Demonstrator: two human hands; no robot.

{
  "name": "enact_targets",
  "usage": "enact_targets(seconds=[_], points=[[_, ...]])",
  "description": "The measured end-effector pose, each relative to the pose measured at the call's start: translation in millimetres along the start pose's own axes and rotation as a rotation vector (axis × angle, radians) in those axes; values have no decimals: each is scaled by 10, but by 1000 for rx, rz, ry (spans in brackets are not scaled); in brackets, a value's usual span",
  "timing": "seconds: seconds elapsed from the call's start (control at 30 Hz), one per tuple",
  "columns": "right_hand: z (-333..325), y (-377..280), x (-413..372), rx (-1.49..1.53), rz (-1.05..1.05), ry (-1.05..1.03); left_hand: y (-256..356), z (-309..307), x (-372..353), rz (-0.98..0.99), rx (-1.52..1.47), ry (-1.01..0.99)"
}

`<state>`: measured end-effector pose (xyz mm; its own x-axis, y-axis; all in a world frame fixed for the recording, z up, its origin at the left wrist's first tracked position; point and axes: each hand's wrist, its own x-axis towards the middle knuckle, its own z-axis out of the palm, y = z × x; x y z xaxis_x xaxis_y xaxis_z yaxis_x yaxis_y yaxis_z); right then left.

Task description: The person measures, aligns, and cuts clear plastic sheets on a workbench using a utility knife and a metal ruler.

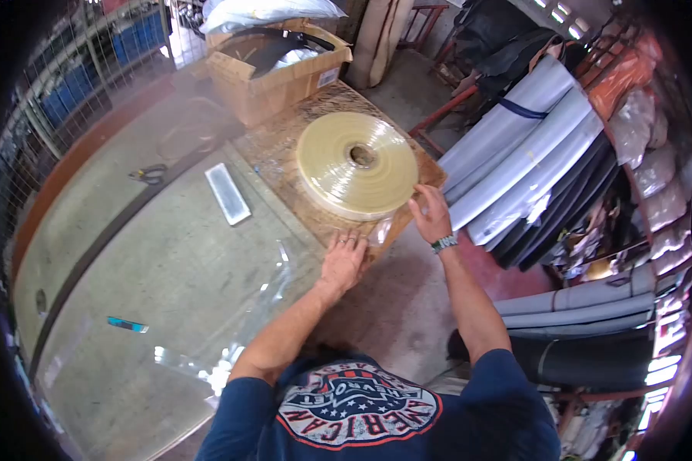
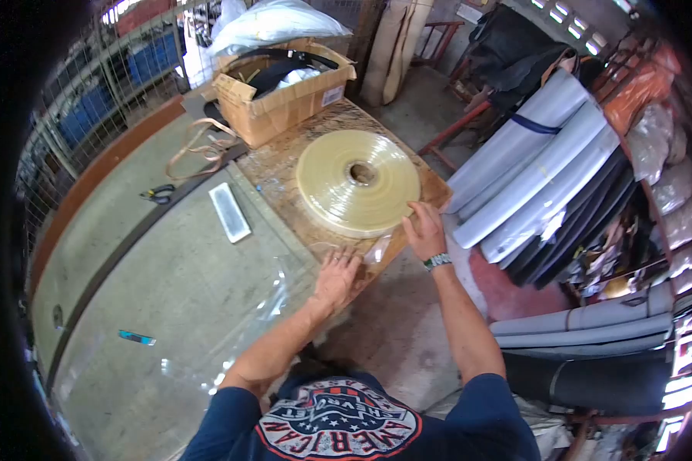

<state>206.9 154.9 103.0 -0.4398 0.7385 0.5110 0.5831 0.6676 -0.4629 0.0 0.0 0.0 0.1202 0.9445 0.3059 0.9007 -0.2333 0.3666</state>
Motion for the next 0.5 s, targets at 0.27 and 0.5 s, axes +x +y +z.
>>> enact_targets(seconds=[0.27,0.5], points=[[62,805,965,-156,-123,-145,98,411,386,-47,33,-113],[1098,1612,2413,-14,-199,-382,321,56,326,-273,-197,-134]])
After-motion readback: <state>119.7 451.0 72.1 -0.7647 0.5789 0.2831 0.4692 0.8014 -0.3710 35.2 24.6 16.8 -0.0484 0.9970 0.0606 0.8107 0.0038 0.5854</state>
